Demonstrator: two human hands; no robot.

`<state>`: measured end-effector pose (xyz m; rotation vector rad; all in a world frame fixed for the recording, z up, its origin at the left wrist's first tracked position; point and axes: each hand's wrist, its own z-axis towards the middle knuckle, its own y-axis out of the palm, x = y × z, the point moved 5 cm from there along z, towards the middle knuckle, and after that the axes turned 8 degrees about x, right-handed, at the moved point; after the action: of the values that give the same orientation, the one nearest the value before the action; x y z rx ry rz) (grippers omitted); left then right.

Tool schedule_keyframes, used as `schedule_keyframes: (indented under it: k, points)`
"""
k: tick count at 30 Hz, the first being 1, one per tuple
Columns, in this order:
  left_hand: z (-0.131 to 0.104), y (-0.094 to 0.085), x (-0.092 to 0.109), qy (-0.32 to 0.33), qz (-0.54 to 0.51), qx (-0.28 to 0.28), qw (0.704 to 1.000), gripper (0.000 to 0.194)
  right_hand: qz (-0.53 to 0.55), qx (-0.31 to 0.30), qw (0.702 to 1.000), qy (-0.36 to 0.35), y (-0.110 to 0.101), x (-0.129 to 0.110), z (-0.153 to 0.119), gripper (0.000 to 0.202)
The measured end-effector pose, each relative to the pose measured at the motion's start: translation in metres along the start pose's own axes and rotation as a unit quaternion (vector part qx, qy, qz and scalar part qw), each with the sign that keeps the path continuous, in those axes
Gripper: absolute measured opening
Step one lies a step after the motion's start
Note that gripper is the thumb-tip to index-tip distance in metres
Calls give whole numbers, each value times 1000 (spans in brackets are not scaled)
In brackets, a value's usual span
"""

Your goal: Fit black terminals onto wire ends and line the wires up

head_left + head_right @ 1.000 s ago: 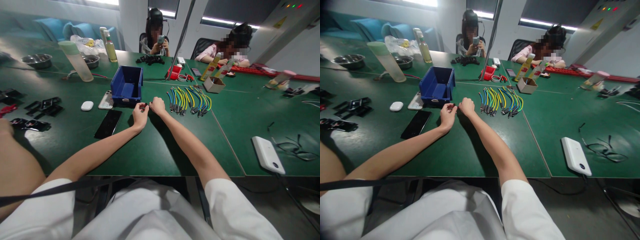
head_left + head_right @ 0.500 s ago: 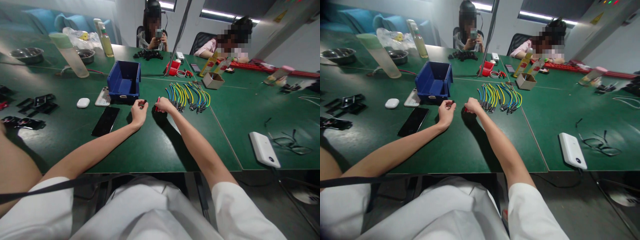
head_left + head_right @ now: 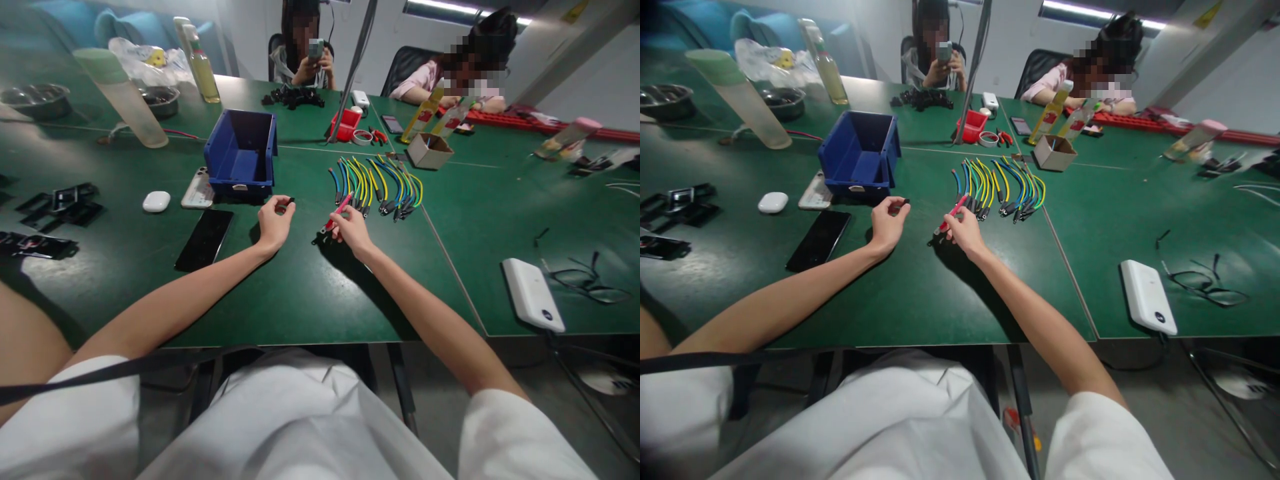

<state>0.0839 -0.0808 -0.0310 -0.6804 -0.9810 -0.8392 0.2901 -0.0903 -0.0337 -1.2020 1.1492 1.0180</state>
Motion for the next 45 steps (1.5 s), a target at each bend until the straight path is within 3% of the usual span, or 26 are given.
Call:
schedule_keyframes:
  k: [5,10,18,25,45]
  points:
    - [0,1,2,8,4,-14,1000,8,90,88,991,-40,-16,7,-12,28]
    - [-3,3,5,23,17,-29,999,7,110,119,984,-72,-19,8,-8,28]
    - [-12,10,20,85,61,-109,988,11,144,92,982,-74,-21,7,-7,24]
    - [-19,16,24,120,72,-185,973,14,147,111,979,-85,-23,4,-9,25]
    - [-25,17,38,182,58,-211,959,15,179,85,978,-67,-18,0,-17,32]
